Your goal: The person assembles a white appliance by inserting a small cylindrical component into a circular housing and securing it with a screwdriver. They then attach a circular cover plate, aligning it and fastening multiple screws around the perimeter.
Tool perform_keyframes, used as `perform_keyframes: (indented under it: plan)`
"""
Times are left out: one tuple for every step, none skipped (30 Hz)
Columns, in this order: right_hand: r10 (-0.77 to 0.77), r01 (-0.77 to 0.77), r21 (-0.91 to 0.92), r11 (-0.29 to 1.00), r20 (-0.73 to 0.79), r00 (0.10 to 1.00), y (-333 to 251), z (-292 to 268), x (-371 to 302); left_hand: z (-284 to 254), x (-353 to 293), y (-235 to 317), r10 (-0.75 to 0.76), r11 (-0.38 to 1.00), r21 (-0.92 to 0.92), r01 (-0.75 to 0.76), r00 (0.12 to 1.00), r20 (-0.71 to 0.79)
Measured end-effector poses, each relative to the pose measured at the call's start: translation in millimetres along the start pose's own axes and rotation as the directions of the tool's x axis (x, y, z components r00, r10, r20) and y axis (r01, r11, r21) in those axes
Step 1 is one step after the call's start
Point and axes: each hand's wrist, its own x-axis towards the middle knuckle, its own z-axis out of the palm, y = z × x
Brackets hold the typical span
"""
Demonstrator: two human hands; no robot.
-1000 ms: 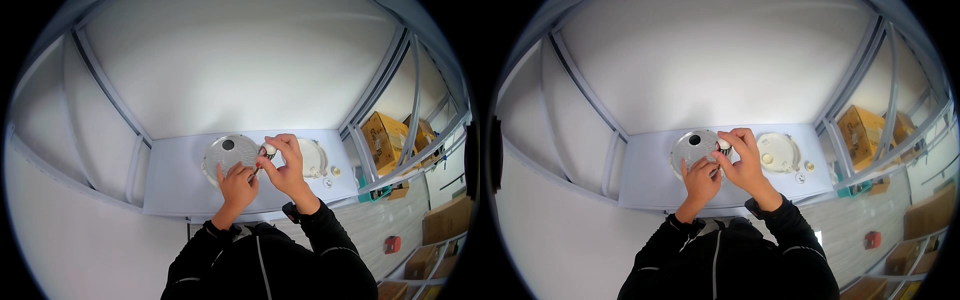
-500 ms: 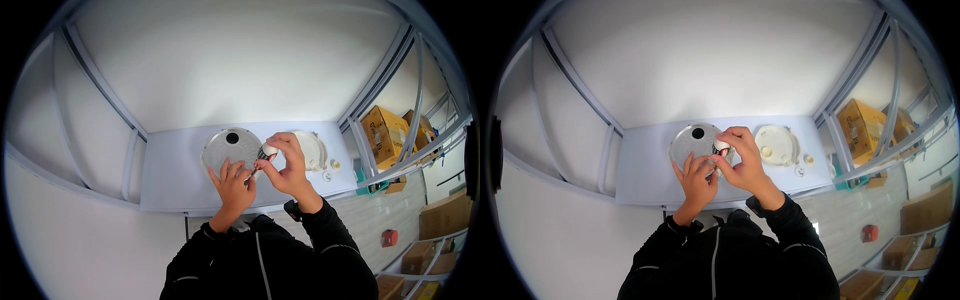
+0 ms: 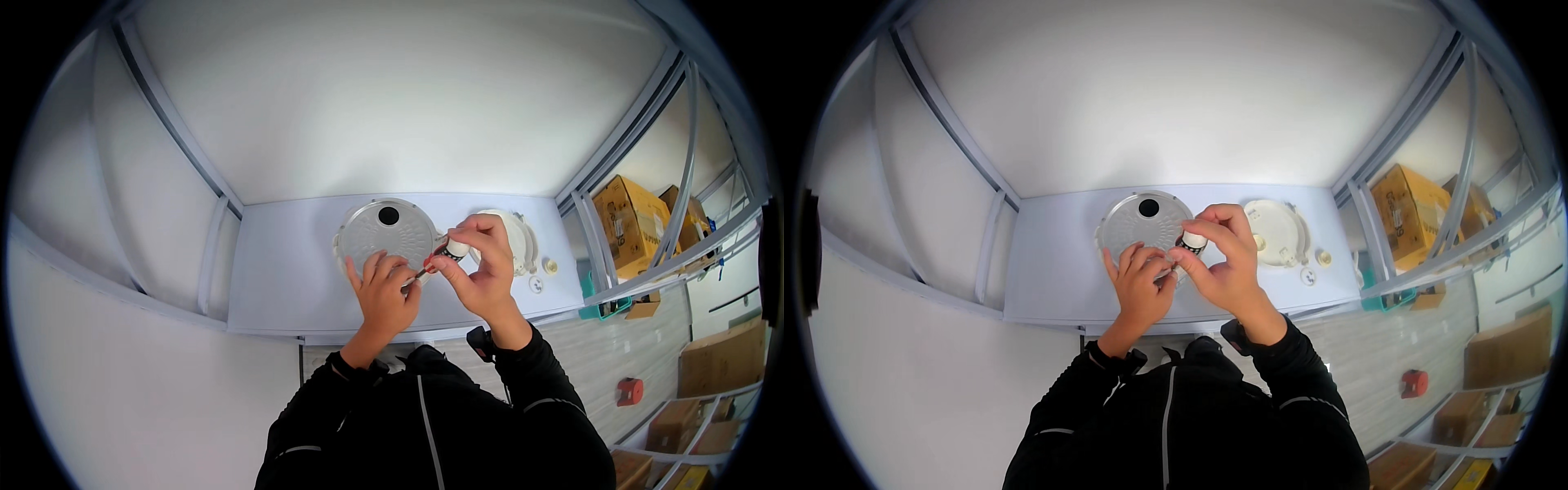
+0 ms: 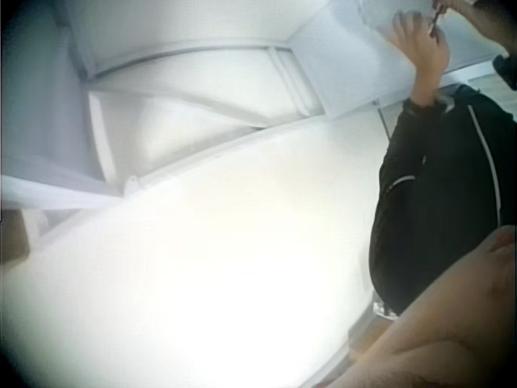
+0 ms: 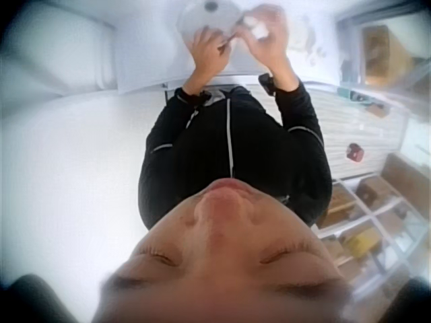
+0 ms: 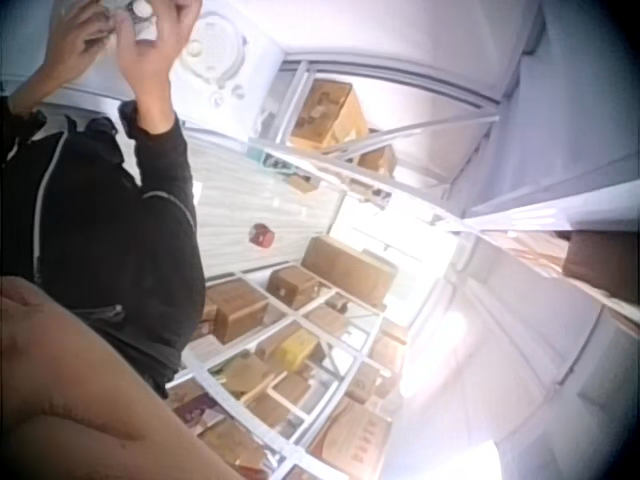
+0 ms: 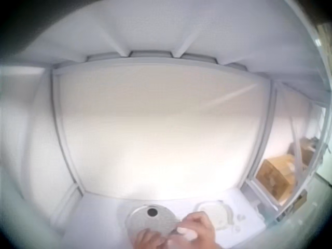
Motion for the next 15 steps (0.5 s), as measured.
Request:
perform_keyframes:
  plan:
    - [0.005, -0.004, 0.040, 0.999, -0.032, 0.999, 1, 2, -1, -1, 0, 0, 0.003, 1.000, 0.000, -0.003, 1.000, 0.005]
    - [0.015, -0.010, 0.081, 0.997, -0.061, 0.998, 0, 5, 1, -2, 1, -1, 0.002, 1.000, -0.001, -0.002, 1.000, 0.013]
    - [0.025, -0.014, 0.122, 0.992, -0.090, 0.996, -1, 7, 2, -2, 2, -1, 0.002, 1.000, 0.000, -0.002, 1.000, 0.014]
    - [0.044, -0.034, 0.162, 0.986, -0.059, 0.997, -2, 6, 3, -1, 2, -1, 0.002, 1.000, 0.001, -0.002, 1.000, 0.016]
    - [0.063, -0.056, 0.200, 0.978, -0.028, 0.998, -4, 5, 3, -1, 2, -1, 0.002, 1.000, 0.002, -0.002, 1.000, 0.018]
    - [0.080, -0.078, 0.237, 0.968, 0.004, 0.997, -5, 4, 3, -1, 2, -1, 0.005, 1.000, 0.002, -0.005, 1.000, 0.016]
    - [0.065, -0.067, 0.199, 0.978, 0.016, 0.998, -6, 2, 3, -1, 2, -2, 0.007, 1.000, 0.002, -0.007, 1.000, 0.015]
    - [0.054, -0.058, 0.161, 0.985, 0.029, 0.998, -6, 0, 5, -2, 3, -2, 0.008, 1.000, 0.002, -0.008, 1.000, 0.016]
    - [0.043, -0.048, 0.124, 0.991, 0.043, 0.998, -6, -1, 7, -3, 4, -2, 0.010, 1.000, -0.001, -0.010, 1.000, 0.018]
    - [0.031, -0.032, 0.089, 0.996, 0.012, 0.999, -6, 0, 10, -4, 5, -2, 0.011, 1.000, -0.003, -0.011, 1.000, 0.020]
    - [0.017, -0.016, 0.054, 0.998, -0.019, 1.000, -6, 0, 10, -4, 5, -2, 0.014, 1.000, -0.006, -0.014, 1.000, 0.022]
    - [0.002, -0.001, 0.018, 1.000, -0.049, 0.999, -6, 1, 11, -4, 5, -2, 0.014, 1.000, -0.009, -0.014, 1.000, 0.022]
    - [0.010, -0.009, 0.006, 1.000, -0.045, 0.999, -5, 1, 9, -4, 6, -2, 0.014, 1.000, -0.013, -0.014, 1.000, 0.022]
    - [0.018, -0.018, -0.007, 1.000, -0.041, 0.999, -4, 2, 6, -4, 5, -2, 0.015, 1.000, -0.016, -0.015, 1.000, 0.022]
    - [0.026, -0.027, -0.019, 0.999, -0.037, 0.999, -4, 2, 4, -5, 5, -3, 0.017, 1.000, -0.018, -0.017, 1.000, 0.024]
